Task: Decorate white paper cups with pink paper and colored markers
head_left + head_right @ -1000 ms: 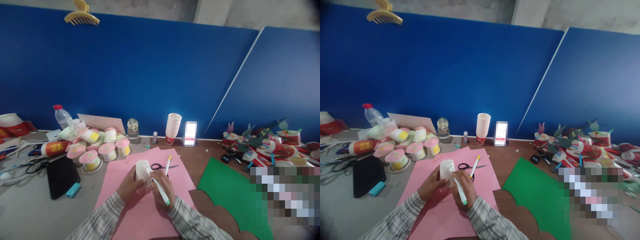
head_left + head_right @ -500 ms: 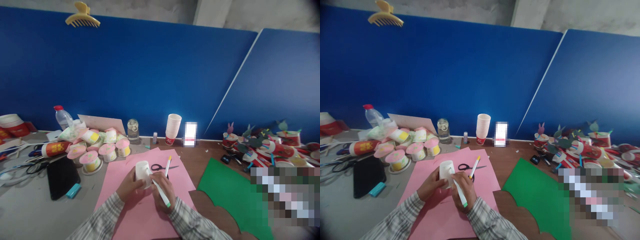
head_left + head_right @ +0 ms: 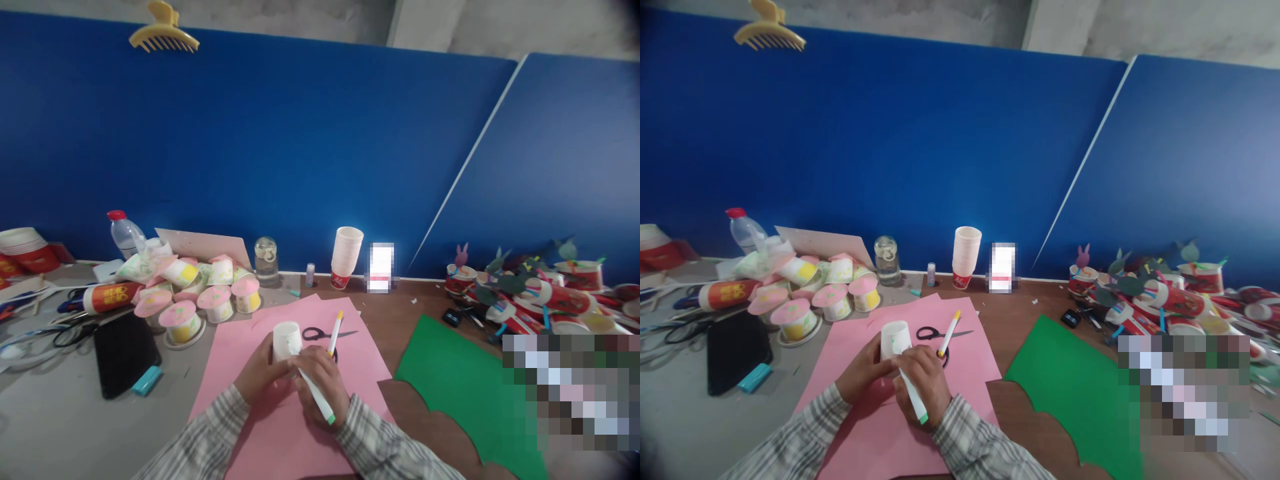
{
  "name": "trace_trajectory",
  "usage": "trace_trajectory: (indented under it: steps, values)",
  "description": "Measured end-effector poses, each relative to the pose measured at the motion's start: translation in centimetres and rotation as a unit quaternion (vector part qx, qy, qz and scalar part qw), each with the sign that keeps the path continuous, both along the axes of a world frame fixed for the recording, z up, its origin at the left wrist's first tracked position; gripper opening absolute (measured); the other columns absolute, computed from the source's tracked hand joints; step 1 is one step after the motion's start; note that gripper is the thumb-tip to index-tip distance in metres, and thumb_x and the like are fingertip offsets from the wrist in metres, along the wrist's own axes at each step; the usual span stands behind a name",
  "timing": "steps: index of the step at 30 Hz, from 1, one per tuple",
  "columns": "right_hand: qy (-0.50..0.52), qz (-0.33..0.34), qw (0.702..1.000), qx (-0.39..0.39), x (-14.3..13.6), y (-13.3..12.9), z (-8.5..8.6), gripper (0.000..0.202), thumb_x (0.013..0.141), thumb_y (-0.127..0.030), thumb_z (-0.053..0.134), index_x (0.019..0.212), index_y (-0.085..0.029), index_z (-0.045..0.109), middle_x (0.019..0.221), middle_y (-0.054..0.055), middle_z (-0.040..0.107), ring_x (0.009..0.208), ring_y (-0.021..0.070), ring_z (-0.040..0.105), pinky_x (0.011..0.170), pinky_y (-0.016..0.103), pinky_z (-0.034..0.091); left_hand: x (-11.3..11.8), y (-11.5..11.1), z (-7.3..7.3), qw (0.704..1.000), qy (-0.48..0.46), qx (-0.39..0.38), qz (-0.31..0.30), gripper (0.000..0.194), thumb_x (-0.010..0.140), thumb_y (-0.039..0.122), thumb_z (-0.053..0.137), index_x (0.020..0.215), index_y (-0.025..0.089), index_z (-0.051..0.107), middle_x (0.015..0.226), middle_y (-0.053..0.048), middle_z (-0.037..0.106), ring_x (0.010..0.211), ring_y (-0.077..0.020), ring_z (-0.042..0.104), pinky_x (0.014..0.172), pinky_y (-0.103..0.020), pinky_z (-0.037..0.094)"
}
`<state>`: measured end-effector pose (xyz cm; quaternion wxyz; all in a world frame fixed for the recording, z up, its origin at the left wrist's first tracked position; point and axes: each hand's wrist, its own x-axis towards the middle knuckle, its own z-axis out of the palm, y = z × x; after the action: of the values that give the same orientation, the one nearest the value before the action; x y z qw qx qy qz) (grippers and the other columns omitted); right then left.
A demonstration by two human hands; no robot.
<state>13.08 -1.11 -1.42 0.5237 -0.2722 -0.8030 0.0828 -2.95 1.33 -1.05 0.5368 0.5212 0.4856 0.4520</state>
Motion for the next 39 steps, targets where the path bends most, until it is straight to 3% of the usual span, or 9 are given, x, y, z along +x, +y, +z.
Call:
trace_trajectory:
  steps: [18, 30, 39]
  values:
    - [0.073, -0.018, 0.996, -0.039, 0.15, 0.11, -0.78, 0.035, 0.078, -0.014, 0.052, 0.111, -0.024, 0.056, 0.092, 0.006, 0.066, 0.083, 0.0228, 0.065, 0.069, 0.036, 0.059, -0.06, 0.23, -0.26, 1.000, -0.028, -0.007, -0.011, 0.061, 0.038, 0.048, 0.076, 0.089, 0.021, 0.054, 0.073, 0.001, 0.060, 0.069, -0.0193, 0.054, 0.059, -0.031, 0.045]
    - [0.013, 0.000, 1.000, -0.015, 0.11, -0.10, -0.42, 0.036, 0.077, -0.014, 0.055, 0.111, -0.021, 0.056, 0.091, 0.006, 0.066, 0.085, 0.0226, 0.062, 0.076, 0.039, 0.057, 0.03, -0.07, 0.03, 1.000, -0.007, -0.002, -0.013, 0.057, 0.042, 0.045, 0.076, 0.088, 0.019, 0.053, 0.073, 0.002, 0.059, 0.071, -0.0187, 0.053, 0.061, -0.030, 0.045]
    - [0.082, -0.013, 0.995, -0.056, 0.12, 0.07, -0.74, 0.033, 0.078, -0.012, 0.052, 0.109, -0.020, 0.057, 0.091, 0.007, 0.064, 0.083, 0.0206, 0.063, 0.071, 0.032, 0.058, -0.15, 0.21, -0.46, 1.000, -0.018, -0.003, -0.010, 0.057, 0.042, 0.041, 0.075, 0.091, 0.021, 0.053, 0.075, 0.001, 0.061, 0.071, -0.0204, 0.054, 0.061, -0.032, 0.045]
